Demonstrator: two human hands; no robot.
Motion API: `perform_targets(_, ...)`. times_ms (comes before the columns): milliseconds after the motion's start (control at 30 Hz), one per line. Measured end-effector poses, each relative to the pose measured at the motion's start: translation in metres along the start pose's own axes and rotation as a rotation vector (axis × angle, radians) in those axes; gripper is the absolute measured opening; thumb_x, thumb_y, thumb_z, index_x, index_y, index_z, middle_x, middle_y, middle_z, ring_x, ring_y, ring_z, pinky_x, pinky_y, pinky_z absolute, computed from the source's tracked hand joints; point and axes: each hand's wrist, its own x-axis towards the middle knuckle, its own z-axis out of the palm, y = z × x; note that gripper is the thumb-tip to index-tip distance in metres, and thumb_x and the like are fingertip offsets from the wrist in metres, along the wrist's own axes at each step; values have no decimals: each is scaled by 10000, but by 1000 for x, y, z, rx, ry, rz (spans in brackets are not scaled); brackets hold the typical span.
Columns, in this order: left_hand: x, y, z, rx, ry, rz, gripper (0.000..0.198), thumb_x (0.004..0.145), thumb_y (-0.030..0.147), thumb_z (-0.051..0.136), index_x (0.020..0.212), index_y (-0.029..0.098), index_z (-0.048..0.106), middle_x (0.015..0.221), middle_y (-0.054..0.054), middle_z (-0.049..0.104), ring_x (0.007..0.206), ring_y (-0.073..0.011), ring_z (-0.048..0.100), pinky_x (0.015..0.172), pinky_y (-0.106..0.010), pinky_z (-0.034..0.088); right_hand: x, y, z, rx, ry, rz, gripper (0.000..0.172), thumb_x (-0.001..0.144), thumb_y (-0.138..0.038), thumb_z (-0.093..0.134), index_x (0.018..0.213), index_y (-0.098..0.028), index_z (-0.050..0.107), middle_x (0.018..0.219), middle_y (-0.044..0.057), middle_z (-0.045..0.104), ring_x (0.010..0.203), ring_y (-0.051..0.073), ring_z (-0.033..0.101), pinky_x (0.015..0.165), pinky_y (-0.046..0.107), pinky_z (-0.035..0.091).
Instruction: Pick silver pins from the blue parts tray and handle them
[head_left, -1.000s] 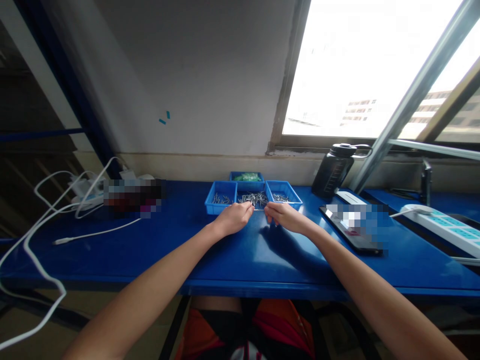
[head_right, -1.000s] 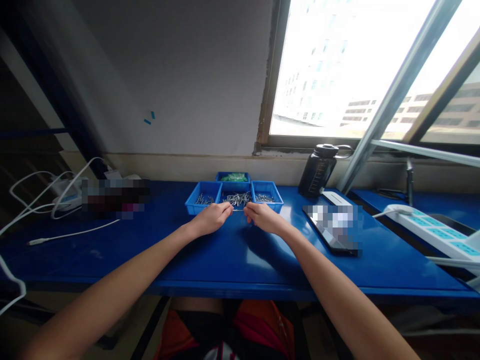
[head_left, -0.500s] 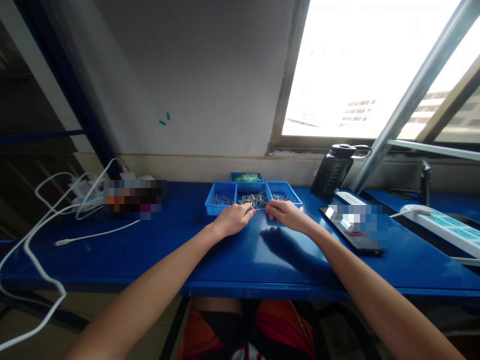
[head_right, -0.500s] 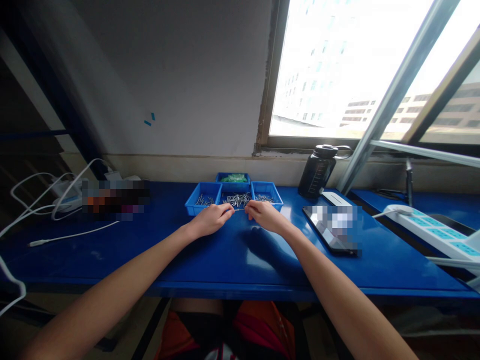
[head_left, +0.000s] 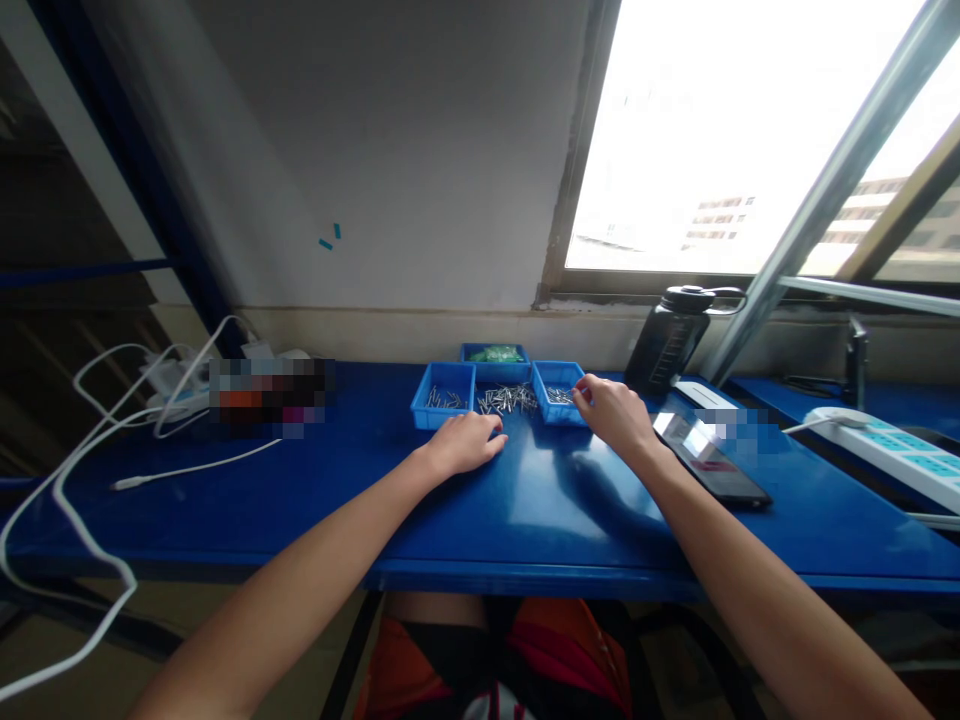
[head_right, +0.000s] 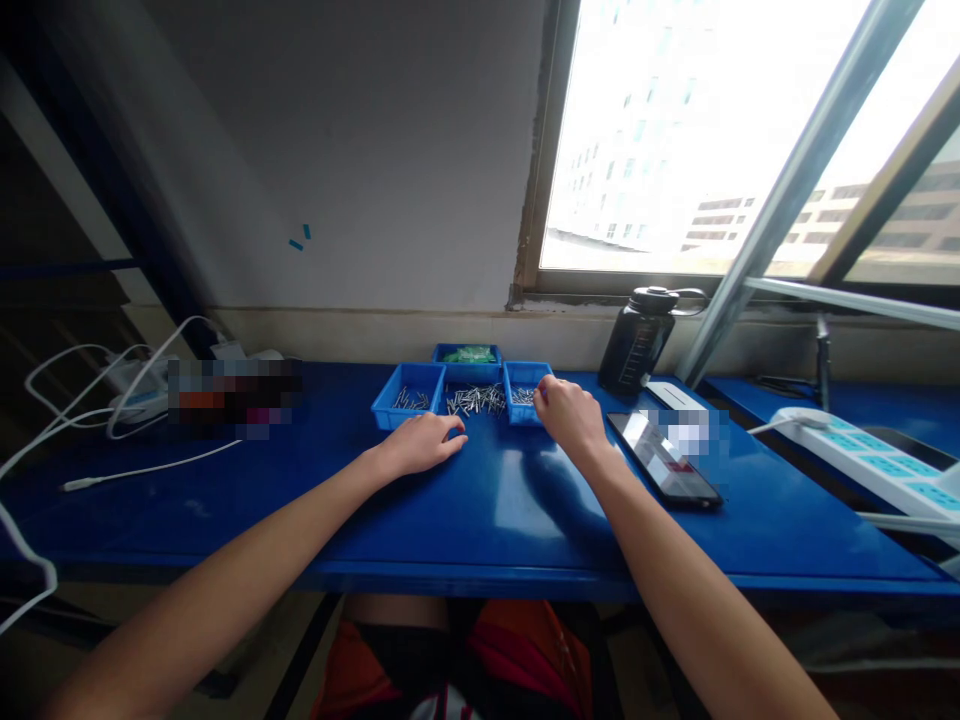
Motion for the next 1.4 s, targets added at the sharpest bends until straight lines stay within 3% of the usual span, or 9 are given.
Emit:
perform_targets(200, 0, 1, 0, -7, -10, -8, 336, 819, 423, 420, 984, 206, 616, 887, -87, 654, 815, -241, 605, 693, -295, 440, -8, -21, 3, 242, -11, -300, 246, 849, -280, 409, 981, -203, 602, 919, 60, 634, 661, 137, 564, 632, 241, 397)
perform_targets(400, 0, 1, -3, -7, -24, 5, 340, 812, 433, 426, 976, 206, 618, 887, -80, 660, 820, -234, 605, 677, -275, 432, -21, -40, 24, 235, -240, -506, 332, 862, -339, 415, 1130, -215, 567, 1164, 88, 556, 934, 202, 583, 789, 276, 431)
perform_targets(500, -1, 1, -4, -14, -21, 15, 335, 808, 432, 434, 969, 205, 622, 876, -78, 661, 800, -228, 607, 665, -271, 430, -23, -41, 32, 169, -281, -505, 386, 867, -376, 399, 1190, -214, 535, 1284, 103, 476, 1018, 232, 562, 846, 308, 430)
perform_targets(767, 1, 1, -6, -52, -43, 26, 331, 802, 418, 447, 963, 200, 637, 846, -70, 663, 774, -209, 605, 623, -242, 417, -21, -43, 33, 140, -314, -505, 414, 887, -402, 341, 1169, -191, 558, 1219, 112, 543, 1018, 240, 570, 847, 315, 440)
perform_targets(933, -8, 4, -32, -166, -168, -39, 312, 772, 415, 491, 892, 184, 663, 805, -64, 666, 744, -192, 599, 588, -223, 412, -22, -41, 36, 131, -306, -512, 428, 886, -412, 333, 1184, -194, 550, 1238, 111, 531, 1032, 245, 562, 856, 319, 435)
perform_targets(1033, -27, 18, -46, -374, -52, -87, 349, 792, 430, 462, 963, 179, 636, 810, -51, 657, 670, -158, 587, 553, -214, 418, -23, -42, 35, 132, -308, -503, 422, 885, -403, 338, 1183, -193, 550, 1226, 110, 540, 1026, 242, 566, 855, 313, 435)
perform_targets(1100, -43, 33, -44, -616, 0, -77, 378, 808, 452, 435, 1032, 195, 597, 796, -29, 644, 568, -120, 552, 498, -204, 414, -23, -43, 34, 131, -314, -499, 421, 887, -398, 329, 1182, -194, 551, 1229, 106, 538, 1021, 241, 569, 842, 310, 441)
perform_targets(1267, -69, 67, -3, -1006, 374, -223, 368, 818, 445, 420, 988, 165, 588, 675, -12, 563, 517, -93, 492, 448, -186, 393, -25, -43, 33, 131, -310, -505, 423, 889, -385, 323, 1184, -183, 550, 1243, 112, 526, 1013, 246, 574, 830, 317, 450)
perform_targets(1400, -79, 87, 24, -1263, 393, -297, 315, 791, 420, 471, 906, 151, 586, 612, 0, 510, 464, -77, 452, 378, -171, 334, -26, -43, 34, 127, -297, -491, 417, 890, -381, 328, 1189, -190, 547, 1240, 109, 529, 1008, 239, 576, 843, 317, 444)
